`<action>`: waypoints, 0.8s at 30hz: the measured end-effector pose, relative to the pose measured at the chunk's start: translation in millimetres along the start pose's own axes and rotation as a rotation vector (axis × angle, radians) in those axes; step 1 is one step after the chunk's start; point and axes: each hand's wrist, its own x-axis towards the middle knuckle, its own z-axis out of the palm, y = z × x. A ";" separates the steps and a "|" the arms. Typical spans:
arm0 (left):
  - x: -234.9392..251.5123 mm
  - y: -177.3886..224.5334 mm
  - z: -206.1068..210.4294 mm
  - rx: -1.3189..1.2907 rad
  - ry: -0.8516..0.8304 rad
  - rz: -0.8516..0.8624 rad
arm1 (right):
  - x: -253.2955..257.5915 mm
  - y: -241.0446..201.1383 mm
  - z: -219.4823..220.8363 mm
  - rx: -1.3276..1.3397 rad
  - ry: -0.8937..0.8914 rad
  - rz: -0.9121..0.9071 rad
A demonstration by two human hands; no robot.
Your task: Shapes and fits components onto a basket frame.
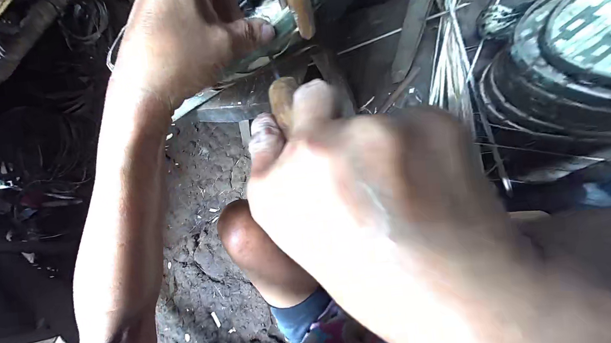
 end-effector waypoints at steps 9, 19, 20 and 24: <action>19.9 108.7 -18.1 -0.031 -0.112 -0.550 | 3.2 22.2 -40.3 0.303 -0.034 -0.007; 15.9 110.1 -12.9 0.003 -0.107 -0.581 | -4.3 22.3 79.3 0.486 0.611 -0.167; 15.4 107.6 -14.4 -0.025 -0.083 -0.572 | -1.6 25.2 44.2 0.544 0.226 -0.055; 1.7 110.9 -8.9 -0.091 0.045 -0.598 | 14.8 18.7 34.9 0.666 -0.100 0.120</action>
